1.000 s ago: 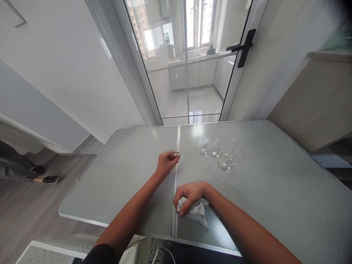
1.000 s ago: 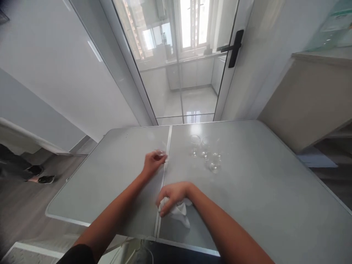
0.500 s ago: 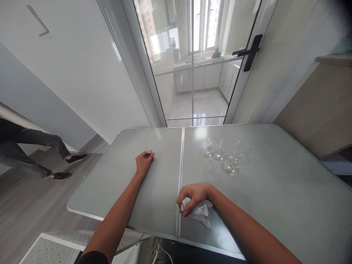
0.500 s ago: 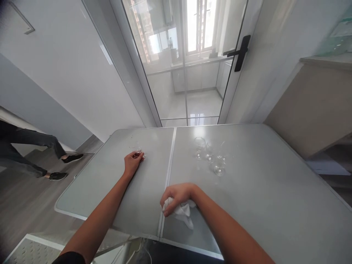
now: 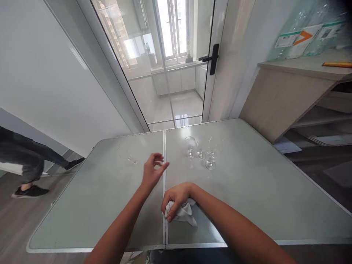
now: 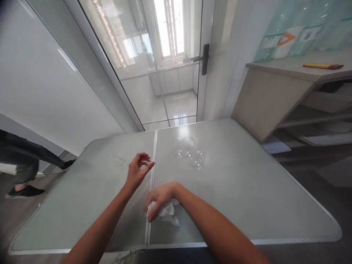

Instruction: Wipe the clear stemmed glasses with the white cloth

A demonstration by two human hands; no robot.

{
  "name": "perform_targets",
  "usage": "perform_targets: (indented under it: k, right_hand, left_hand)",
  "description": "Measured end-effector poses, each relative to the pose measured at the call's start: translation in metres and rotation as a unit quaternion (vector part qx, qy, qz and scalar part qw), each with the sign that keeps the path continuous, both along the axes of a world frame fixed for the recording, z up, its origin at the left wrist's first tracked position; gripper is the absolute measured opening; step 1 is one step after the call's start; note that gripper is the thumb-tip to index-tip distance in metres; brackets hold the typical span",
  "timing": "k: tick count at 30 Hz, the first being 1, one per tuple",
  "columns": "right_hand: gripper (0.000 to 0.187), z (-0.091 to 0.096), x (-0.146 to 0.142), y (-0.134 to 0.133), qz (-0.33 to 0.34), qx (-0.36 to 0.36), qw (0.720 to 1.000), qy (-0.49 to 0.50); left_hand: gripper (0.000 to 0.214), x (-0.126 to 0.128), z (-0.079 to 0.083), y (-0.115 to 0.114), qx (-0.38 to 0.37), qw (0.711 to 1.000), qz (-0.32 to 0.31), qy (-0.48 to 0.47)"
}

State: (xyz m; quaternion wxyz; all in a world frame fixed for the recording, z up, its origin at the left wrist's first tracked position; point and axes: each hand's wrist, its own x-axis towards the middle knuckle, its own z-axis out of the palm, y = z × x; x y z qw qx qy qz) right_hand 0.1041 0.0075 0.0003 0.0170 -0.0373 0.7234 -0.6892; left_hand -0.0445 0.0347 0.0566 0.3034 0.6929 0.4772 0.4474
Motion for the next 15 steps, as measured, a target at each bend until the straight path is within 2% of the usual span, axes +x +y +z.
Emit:
perform_targets:
  k: [2, 4, 7, 10, 12, 15]
  right_hand:
    - [0.056, 0.000, 0.000, -0.003, -0.003, 0.008, 1.000, -0.007]
    - [0.060, -0.005, 0.000, -0.008, -0.025, 0.011, 1.000, -0.006]
    - [0.053, -0.020, 0.000, -0.011, -0.057, 0.023, 0.998, -0.015]
    - [0.054, -0.032, 0.000, -0.009, -0.076, 0.028, 0.996, -0.022]
    - [0.056, -0.033, 0.000, -0.010, -0.087, 0.039, 0.995, -0.022]
    - [0.058, -0.027, 0.000, -0.014, -0.093, 0.050, 0.994, -0.027]
  left_hand:
    - [0.061, 0.039, -0.001, 0.019, 0.003, 0.998, -0.064, -0.007]
    - [0.089, 0.071, -0.006, 0.038, -0.016, 0.996, -0.091, -0.007]
    - [0.109, 0.102, -0.019, 0.062, -0.038, 0.988, -0.149, -0.024]
    - [0.110, 0.120, -0.033, 0.077, -0.026, 0.982, -0.180, -0.041]
    - [0.095, 0.129, -0.037, 0.079, -0.040, 0.982, -0.172, -0.063]
    - [0.074, 0.131, -0.031, 0.072, -0.064, 0.981, -0.157, -0.089]
